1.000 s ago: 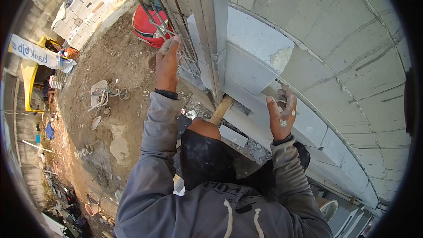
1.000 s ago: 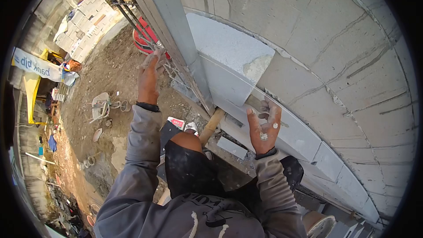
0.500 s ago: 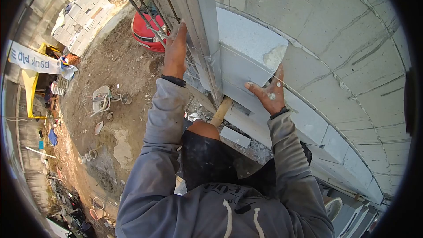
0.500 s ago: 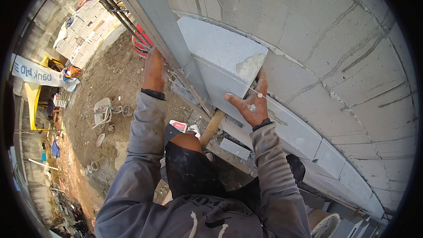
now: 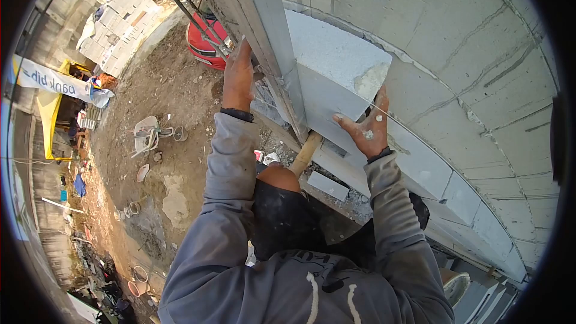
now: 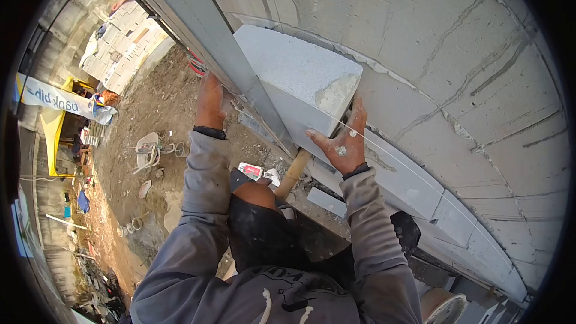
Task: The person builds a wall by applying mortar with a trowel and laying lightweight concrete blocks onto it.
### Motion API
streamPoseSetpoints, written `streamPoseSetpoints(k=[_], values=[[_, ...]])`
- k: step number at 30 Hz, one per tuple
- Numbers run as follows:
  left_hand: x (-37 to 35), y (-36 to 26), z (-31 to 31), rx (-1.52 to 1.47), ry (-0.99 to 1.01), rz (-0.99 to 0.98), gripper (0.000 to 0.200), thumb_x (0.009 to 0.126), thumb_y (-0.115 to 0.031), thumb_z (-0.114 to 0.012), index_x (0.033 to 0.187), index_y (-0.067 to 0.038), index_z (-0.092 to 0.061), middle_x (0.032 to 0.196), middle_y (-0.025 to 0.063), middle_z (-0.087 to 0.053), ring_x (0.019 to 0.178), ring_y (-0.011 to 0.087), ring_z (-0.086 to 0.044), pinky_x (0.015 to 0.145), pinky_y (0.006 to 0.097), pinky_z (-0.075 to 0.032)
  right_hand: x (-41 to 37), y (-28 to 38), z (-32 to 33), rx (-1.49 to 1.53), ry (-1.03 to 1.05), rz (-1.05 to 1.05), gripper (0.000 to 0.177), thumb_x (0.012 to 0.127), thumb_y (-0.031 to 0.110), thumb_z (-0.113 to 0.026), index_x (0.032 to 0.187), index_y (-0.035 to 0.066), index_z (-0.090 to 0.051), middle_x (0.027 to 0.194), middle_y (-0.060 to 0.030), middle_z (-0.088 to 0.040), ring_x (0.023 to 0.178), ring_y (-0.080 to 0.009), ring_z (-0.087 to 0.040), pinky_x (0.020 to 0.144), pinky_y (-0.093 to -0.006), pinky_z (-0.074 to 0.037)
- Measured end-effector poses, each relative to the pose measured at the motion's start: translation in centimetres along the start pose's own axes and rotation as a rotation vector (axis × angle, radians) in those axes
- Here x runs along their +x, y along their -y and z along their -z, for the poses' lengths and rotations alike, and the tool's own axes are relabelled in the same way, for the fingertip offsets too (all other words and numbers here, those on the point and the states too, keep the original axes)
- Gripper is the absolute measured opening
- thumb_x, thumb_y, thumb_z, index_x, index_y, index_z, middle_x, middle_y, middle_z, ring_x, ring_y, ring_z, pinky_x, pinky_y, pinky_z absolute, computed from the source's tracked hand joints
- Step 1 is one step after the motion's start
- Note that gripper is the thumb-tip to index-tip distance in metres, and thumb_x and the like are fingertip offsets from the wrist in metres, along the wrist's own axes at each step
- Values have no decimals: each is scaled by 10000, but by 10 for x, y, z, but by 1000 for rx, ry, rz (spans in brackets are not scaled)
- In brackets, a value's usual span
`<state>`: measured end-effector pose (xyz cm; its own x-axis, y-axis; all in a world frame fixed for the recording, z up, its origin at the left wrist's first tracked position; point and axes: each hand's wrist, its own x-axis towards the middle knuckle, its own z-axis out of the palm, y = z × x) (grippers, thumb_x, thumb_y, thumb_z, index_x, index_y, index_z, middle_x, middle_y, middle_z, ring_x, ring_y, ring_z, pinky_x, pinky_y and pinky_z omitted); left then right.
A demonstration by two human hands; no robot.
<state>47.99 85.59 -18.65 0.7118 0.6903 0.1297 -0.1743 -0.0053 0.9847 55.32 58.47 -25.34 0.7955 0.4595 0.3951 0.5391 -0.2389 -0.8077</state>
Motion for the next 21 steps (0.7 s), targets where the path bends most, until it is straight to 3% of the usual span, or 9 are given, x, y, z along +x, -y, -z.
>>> streamPoseSetpoints(k=[3,5,7,18,21], values=[[-1,1,-1,-14,-13,-6,461,953,-399,-420,1235,-62,-558,1144,65,-610,969,165,-601,690,323,-507,-1,-2,-1,-73,-2,-2,1183,619,333,-859,1416,-118,-110,1370,-282,-294,1304,-376,-333,1085,-432,-316],[0,2,-2,-55,-26,12,464,947,-414,-421,1240,-82,-561,1144,63,-610,959,168,-606,673,325,-509,1,2,-1,63,-6,-19,1144,653,332,-848,1437,-56,-110,1304,-261,-303,1260,-388,-342,1057,-476,-330],[2,3,1,-80,29,43,479,934,-448,-426,1240,-108,-568,1140,56,-614,935,173,-615,665,337,-514,1,6,2,-20,-1,4,1148,650,325,-850,1439,-52,-107,1298,-262,-302,1262,-388,-344,1052,-474,-342],[2,5,2,16,-19,-13,487,925,-463,-438,1208,-95,-583,1098,43,-622,917,162,-615,655,334,-520,5,8,7,-123,65,35,1177,644,312,-849,1435,-59,-61,1270,-265,-296,1224,-385,-416,1016,-452,-421],[4,8,5,-1,-15,-11,482,927,-460,-435,1207,-97,-585,1085,40,-625,910,154,-616,652,322,-527,5,2,7,54,99,-9,1154,647,342,-844,1426,-67,-98,1284,-282,-290,1232,-399,-386,1027,-472,-390]])
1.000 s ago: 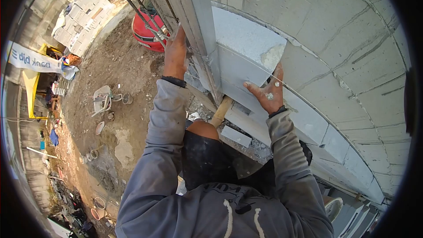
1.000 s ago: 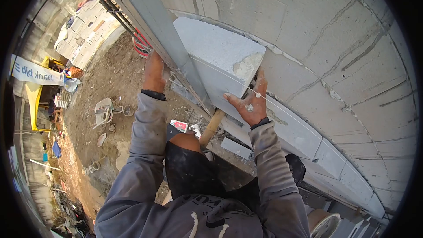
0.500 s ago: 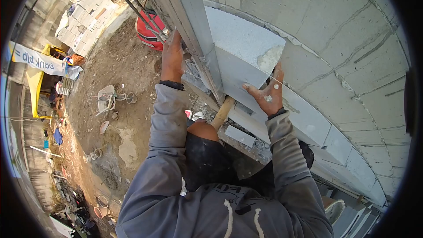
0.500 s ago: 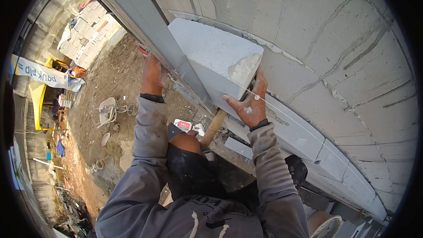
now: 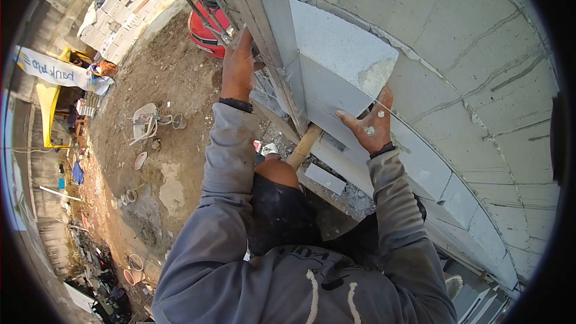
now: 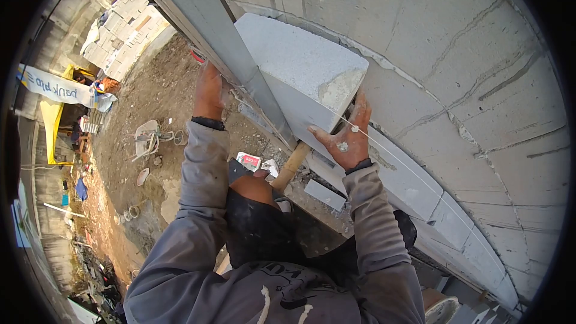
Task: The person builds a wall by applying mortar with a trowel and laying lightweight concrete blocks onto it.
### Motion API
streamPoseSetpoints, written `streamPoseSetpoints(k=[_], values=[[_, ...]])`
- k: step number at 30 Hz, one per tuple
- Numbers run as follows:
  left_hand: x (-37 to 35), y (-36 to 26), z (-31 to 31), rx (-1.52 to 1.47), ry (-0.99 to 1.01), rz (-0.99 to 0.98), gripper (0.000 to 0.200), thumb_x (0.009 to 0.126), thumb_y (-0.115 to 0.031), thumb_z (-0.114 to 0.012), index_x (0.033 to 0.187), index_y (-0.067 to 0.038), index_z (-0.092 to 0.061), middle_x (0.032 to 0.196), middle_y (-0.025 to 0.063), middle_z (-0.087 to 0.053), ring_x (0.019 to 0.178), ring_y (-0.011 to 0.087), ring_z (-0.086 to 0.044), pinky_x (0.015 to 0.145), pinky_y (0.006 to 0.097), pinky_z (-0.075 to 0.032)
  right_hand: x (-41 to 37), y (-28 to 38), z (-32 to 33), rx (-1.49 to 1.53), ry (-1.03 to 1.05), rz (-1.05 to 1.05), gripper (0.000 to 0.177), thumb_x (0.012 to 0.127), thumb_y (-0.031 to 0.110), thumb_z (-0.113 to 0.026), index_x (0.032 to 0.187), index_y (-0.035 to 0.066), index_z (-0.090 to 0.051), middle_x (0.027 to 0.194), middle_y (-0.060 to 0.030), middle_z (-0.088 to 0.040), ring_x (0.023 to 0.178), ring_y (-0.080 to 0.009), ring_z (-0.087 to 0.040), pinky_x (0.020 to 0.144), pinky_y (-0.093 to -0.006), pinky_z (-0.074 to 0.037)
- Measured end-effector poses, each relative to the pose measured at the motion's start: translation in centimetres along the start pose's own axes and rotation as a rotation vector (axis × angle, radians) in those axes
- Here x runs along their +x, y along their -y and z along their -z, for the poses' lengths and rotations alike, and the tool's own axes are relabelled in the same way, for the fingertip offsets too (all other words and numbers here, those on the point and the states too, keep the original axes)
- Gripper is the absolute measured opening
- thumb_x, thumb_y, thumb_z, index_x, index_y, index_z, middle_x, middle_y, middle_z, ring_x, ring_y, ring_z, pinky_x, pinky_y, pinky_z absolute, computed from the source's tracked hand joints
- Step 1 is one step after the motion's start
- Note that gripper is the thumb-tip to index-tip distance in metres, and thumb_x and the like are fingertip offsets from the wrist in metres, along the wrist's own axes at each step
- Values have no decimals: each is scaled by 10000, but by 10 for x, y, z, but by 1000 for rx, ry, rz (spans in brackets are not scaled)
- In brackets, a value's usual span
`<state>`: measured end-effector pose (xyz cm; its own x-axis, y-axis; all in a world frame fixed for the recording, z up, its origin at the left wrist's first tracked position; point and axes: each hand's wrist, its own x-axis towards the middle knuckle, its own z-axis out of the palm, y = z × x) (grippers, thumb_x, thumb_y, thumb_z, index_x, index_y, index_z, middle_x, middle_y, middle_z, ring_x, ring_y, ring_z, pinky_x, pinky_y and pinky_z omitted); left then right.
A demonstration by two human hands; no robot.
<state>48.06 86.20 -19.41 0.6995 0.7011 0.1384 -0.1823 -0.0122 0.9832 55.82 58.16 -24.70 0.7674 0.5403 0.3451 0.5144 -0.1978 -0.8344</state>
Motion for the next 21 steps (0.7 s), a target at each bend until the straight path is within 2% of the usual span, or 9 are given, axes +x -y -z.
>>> streamPoseSetpoints(k=[2,8,11,12,14,16,17,19,21], values=[[1,-1,-1,-28,-2,35,481,929,-458,-431,1211,-99,-584,1082,39,-627,905,152,-618,651,316,-532,-1,-9,0,-285,9,56,1127,649,374,-838,1408,-84,-142,1297,-300,-288,1237,-416,-346,1037,-493,-347],[-4,-4,-5,2,-19,-3,464,928,-437,-445,1220,-103,-583,1086,34,-626,880,155,-630,631,315,-540,-3,-11,-1,-298,-33,109,1086,666,394,-825,1376,-115,-180,1287,-316,-305,1225,-428,-333,1032,-501,-327],[-3,-1,0,4,-70,-7,448,932,-422,-442,1205,-103,-601,1086,23,-622,844,132,-608,664,277,-506,-1,-11,-2,-268,23,60,1071,667,385,-828,1364,-120,-190,1287,-310,-303,1207,-424,-344,1021,-495,-333],[0,6,4,81,-26,-55,457,924,-421,-458,1187,-79,-608,1061,35,-625,830,133,-589,687,261,-478,-1,-16,-4,-256,35,89,1071,667,385,-828,1364,-120,-190,1287,-310,-303,1207,-424,-344,1021,-495,-333],[-1,-2,2,151,-10,-123,467,916,-420,-475,1169,-55,-616,1036,47,-628,816,134,-571,710,244,-449,-4,-29,-8,-286,-80,123,1005,616,311,-867,1345,-43,-274,1256,-239,-387,1188,-364,-406,1025,-455,-344],[-10,-25,-9,2,-43,74,521,875,-445,-534,1126,4,-619,963,81,-630,816,151,-539,738,238,-407,-2,-19,-4,-256,-52,146,996,618,301,-869,1343,-39,-277,1252,-228,-394,1188,-353,-410,1024,-448,-345],[-7,-23,-8,-11,-67,58,521,875,-445,-534,1126,4,-619,963,81,-630,816,151,-539,738,238,-407,-2,-15,-3,-230,-26,117,987,620,292,-871,1341,-35,-281,1248,-218,-401,1189,-341,-415,1022,-440,-346],[-4,-17,-2,124,-21,-102,571,833,-473,-589,1099,32,-624,912,89,-628,843,158,-541,750,261,-417,1,-19,-2,-280,5,141,980,624,271,-870,1343,-34,-277,1251,-217,-403,1191,-336,-417,1024,-432,-346],[-3,-14,1,124,-17,-84,579,831,-486,-591,1099,26,-629,919,83,-627,851,157,-540,762,263,-417,-2,-25,-2,-333,21,141,974,628,251,-869,1345,-33,-273,1255,-217,-406,1194,-330,-419,1026,-424,-346]])
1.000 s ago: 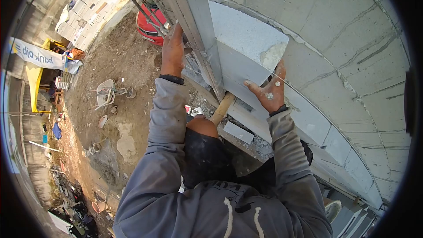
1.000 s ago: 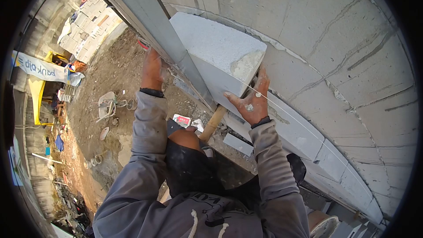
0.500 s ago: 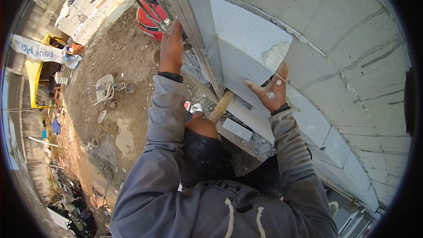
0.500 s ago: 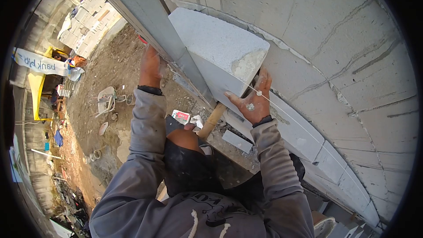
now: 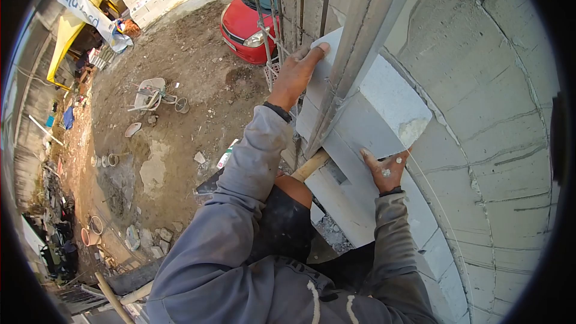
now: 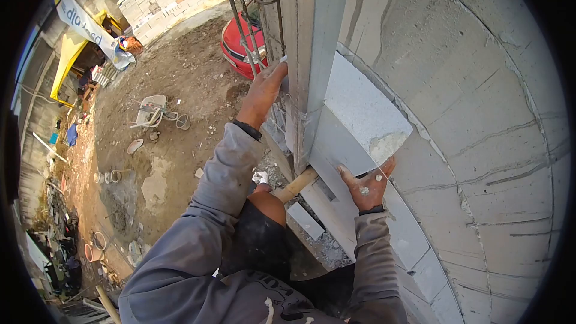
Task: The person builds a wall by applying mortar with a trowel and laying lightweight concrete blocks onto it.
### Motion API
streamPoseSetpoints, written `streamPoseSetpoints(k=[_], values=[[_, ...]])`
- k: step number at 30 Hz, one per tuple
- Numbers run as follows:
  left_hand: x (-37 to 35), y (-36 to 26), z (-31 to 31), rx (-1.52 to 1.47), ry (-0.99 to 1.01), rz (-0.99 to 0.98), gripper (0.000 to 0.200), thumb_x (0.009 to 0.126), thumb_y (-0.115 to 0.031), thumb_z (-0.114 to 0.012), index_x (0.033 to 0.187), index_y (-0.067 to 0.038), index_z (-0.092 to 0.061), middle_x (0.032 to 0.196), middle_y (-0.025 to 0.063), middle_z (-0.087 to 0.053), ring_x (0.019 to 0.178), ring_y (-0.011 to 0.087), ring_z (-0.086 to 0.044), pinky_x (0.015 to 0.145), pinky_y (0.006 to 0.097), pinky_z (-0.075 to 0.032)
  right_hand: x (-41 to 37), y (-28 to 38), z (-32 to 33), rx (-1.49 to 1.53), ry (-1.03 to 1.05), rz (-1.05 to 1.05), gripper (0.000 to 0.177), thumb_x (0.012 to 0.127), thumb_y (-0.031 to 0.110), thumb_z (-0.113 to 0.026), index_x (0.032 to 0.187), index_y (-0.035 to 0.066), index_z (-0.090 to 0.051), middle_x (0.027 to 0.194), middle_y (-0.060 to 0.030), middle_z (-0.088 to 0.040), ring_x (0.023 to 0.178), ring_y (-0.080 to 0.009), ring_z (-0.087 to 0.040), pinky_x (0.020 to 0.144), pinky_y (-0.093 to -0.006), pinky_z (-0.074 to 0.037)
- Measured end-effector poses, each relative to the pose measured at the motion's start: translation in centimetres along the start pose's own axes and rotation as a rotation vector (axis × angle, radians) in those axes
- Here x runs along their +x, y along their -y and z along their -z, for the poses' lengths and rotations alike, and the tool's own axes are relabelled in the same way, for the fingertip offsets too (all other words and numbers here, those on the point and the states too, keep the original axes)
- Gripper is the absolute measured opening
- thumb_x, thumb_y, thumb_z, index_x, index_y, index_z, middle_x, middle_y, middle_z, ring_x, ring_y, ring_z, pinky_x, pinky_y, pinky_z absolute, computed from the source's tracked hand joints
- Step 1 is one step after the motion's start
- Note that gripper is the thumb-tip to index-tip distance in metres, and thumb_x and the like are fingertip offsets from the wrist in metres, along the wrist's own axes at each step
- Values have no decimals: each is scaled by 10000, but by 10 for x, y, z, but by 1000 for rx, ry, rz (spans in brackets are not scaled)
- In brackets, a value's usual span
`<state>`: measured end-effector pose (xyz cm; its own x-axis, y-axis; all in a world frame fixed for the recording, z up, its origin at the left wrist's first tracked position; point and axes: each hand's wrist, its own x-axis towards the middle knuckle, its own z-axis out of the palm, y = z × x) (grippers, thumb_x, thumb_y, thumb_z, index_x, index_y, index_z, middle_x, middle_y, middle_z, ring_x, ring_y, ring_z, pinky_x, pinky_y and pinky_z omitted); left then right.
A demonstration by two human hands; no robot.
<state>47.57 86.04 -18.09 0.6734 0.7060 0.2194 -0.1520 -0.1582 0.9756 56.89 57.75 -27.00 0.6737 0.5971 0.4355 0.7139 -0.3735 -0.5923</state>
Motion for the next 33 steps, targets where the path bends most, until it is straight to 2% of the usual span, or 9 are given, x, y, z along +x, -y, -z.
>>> streamPoseSetpoints(k=[13,14,15,18,22,25,30,32,33], values=[[16,13,27,-238,79,252,819,868,-651,-506,1249,73,-539,1234,128,-573,1139,174,-508,1000,280,-344,4,5,6,-2,31,-32,915,628,215,-868,1304,-49,-311,1210,-222,-441,1125,-329,-471,992,-419,-379],[16,5,28,-194,135,262,859,829,-737,-449,1277,-8,-521,1222,92,-573,1097,255,-526,970,411,-358,3,5,6,-46,49,-33,903,626,221,-868,1294,-52,-325,1207,-222,-439,1117,-332,-472,988,-424,-382],[16,-8,23,-191,147,270,859,829,-737,-449,1277,-8,-521,1222,92,-573,1097,255,-526,970,411,-358,2,2,3,-48,46,-47,903,626,221,-868,1294,-52,-325,1207,-222,-439,1117,-332,-472,988,-424,-382],[17,-29,8,-42,141,66,601,879,-503,-584,1156,30,-617,1088,89,-635,969,144,-553,874,279,-414,-2,-8,-2,25,-42,-10,888,625,238,-868,1285,-49,-347,1219,-213,-420,1122,-337,-459,983,-440,-381],[-1,-22,-9,-116,141,79,470,876,-346,-624,1169,21,-596,1033,48,-642,878,116,-572,796,250,-439,1,-3,-2,50,-51,-4,903,616,257,-873,1284,-49,-348,1207,-203,-408,1143,-342,-426,987,-446,-369],[-9,-27,-18,-261,7,196,486,875,-309,-630,1222,23,-552,1036,49,-641,893,116,-583,804,242,-446,3,4,3,29,-47,0,898,610,264,-873,1275,-51,-358,1190,-205,-410,1130,-346,-420,976,-448,-366],[-3,-19,-12,-232,74,72,446,900,-253,-584,1244,25,-525,1060,55,-641,943,138,-593,803,265,-467,7,10,7,39,-38,-7,904,614,334,-852,1259,-70,-363,1182,-233,-409,1103,-369,-426,954,-454,-373],[19,17,7,-289,137,43,428,894,-251,-592,1222,20,-546,1042,56,-644,927,154,-599,806,279,-472,7,16,12,22,38,-81,1092,649,431,-814,1357,-116,-189,1276,-298,-320,1169,-424,-352,1040,-469,-333],[18,11,8,-182,81,166,372,932,-227,-559,1246,-29,-570,1187,50,-600,1057,159,-563,904,305,-459,4,20,13,-65,24,-86,1095,665,480,-783,1360,-127,-194,1311,-304,-308,1200,-427,-332,1072,-446,-313]])
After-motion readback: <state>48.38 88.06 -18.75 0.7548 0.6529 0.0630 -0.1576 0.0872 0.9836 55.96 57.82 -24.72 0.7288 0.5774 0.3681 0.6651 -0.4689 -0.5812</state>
